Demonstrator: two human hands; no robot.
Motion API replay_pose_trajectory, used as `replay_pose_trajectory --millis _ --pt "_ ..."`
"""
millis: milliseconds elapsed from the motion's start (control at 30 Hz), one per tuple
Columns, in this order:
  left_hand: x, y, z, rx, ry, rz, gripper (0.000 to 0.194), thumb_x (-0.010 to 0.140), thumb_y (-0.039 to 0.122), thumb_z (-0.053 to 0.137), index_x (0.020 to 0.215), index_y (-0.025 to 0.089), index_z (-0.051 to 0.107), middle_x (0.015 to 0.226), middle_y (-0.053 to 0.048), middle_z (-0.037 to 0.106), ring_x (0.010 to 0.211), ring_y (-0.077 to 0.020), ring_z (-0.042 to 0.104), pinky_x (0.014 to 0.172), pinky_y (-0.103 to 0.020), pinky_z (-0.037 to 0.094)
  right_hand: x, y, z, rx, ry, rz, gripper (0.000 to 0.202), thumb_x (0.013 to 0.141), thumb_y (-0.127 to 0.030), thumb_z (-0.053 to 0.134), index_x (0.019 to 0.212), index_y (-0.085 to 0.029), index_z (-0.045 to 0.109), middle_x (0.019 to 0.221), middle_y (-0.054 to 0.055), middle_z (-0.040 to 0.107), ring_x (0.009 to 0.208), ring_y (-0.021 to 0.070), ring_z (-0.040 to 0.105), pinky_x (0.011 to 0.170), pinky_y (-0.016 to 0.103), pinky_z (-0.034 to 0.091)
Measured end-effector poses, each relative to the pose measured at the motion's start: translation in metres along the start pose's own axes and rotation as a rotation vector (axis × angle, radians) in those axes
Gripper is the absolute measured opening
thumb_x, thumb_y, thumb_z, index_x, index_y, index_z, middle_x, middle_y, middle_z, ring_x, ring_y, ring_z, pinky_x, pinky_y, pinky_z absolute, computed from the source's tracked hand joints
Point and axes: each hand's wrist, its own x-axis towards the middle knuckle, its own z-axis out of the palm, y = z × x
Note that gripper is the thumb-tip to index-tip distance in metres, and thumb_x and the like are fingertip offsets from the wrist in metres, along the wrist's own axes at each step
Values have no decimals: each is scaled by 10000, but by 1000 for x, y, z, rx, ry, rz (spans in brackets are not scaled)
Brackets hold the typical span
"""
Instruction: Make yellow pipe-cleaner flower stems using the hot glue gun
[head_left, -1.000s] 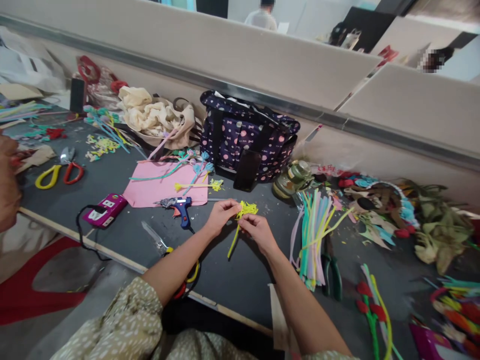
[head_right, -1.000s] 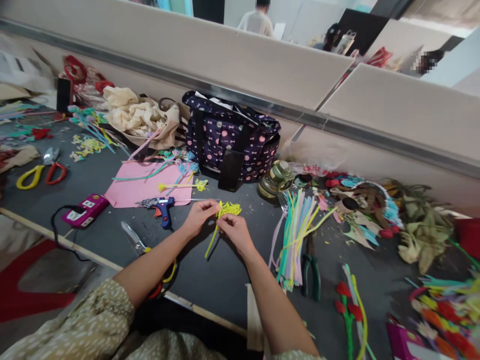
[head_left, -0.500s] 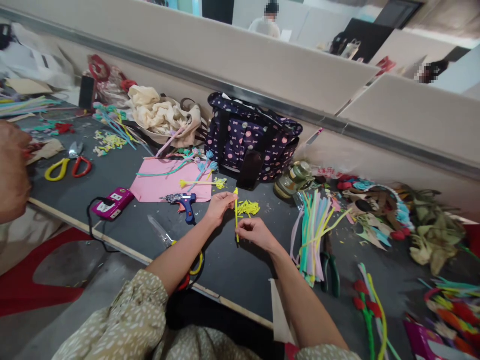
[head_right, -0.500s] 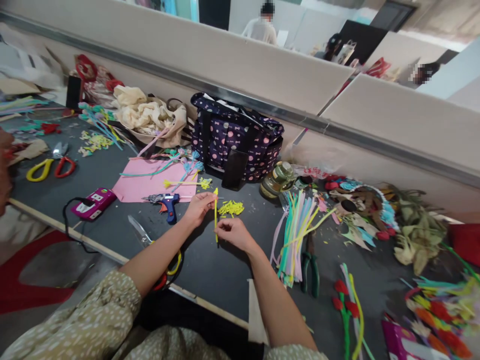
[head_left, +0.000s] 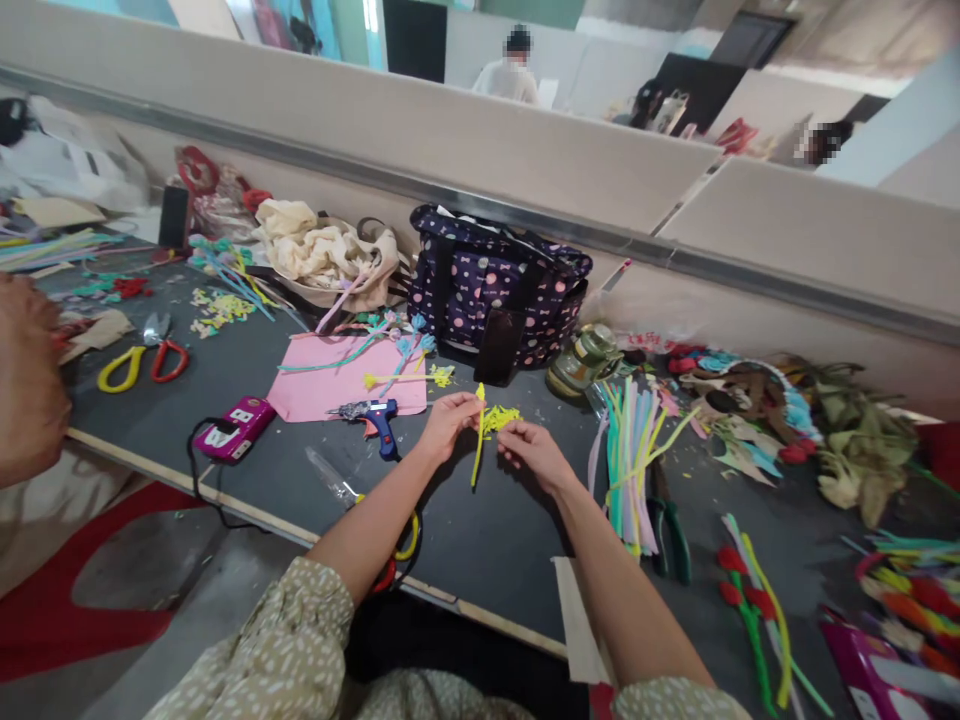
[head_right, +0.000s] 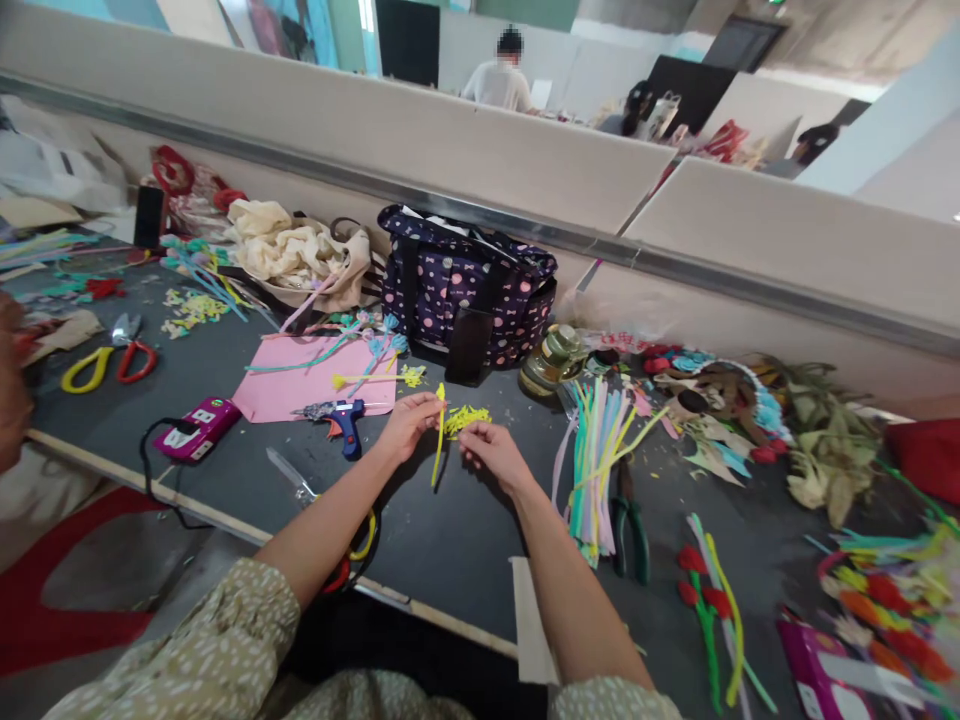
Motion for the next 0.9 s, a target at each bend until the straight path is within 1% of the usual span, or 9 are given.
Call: replay_pose_trajectory --millis 67,167,333,433,533,633,733,833,900 --pt "0 -1 1 28 -11 -29 223 607 298 784 686 130 661 577 15 572 502 -68 492 528 -206 397 4 0 -2 80 120 -73 334 650 -401 762 867 -180 635 712 -7 646 512 76 512 426 172 368" --pt "-1 -2 3 79 -39 -87 231 593 297 789 660 126 649 572 13 565 495 -66 488 518 -200 388 6 1 -5 118 193 -111 326 693 -441 721 866 -171 660 714 5 648 479 65 474 420 179 364" --pt "-5 -9 6 163 -158 -187 242 611 317 777 637 120 639 546 9 544 473 -69 472 501 -209 370 4 -1 -2 152 151 -147 339 718 -485 698 824 -163 681 688 -4 614 501 66 472 418 174 354" --pt "-7 -12 8 223 -216 -250 221 604 290 775 646 112 650 558 2 556 477 -66 466 505 -210 357 2 -4 0 170 122 -148 316 709 -467 715 761 -159 666 592 -37 551 476 57 442 426 172 343" --pt "-8 -14 10 261 -221 -258 205 593 278 770 640 115 655 538 11 544 468 -63 441 502 -214 342 1 -6 1 159 102 -146 322 687 -461 732 683 -152 642 558 -46 532 453 51 424 432 181 331" --pt "-8 -14 11 275 -199 -251 198 591 280 765 640 123 656 511 20 530 457 -68 433 499 -221 337 1 -7 1 145 124 -157 347 672 -474 736 650 -149 616 551 -46 525 448 55 411 431 192 312" --pt "-8 -14 12 276 -188 -235 182 584 254 769 636 123 654 521 19 541 464 -66 441 512 -220 349 1 -6 2 128 157 -227 350 681 -474 728 636 -150 603 536 -51 502 457 58 391 443 198 291" --pt "-9 -14 12 235 -208 -256 187 592 256 773 657 127 653 544 16 560 465 -71 460 526 -232 380 2 -5 3 128 186 -290 324 700 -455 722 645 -153 620 549 -46 518 472 62 399 460 203 305" --pt "-10 -13 12 189 -225 -277 198 608 273 770 667 130 646 566 9 576 471 -81 484 531 -242 398 3 -4 4 150 181 -277 323 712 -460 714 653 -155 629 564 -35 545 475 65 428 465 203 339"
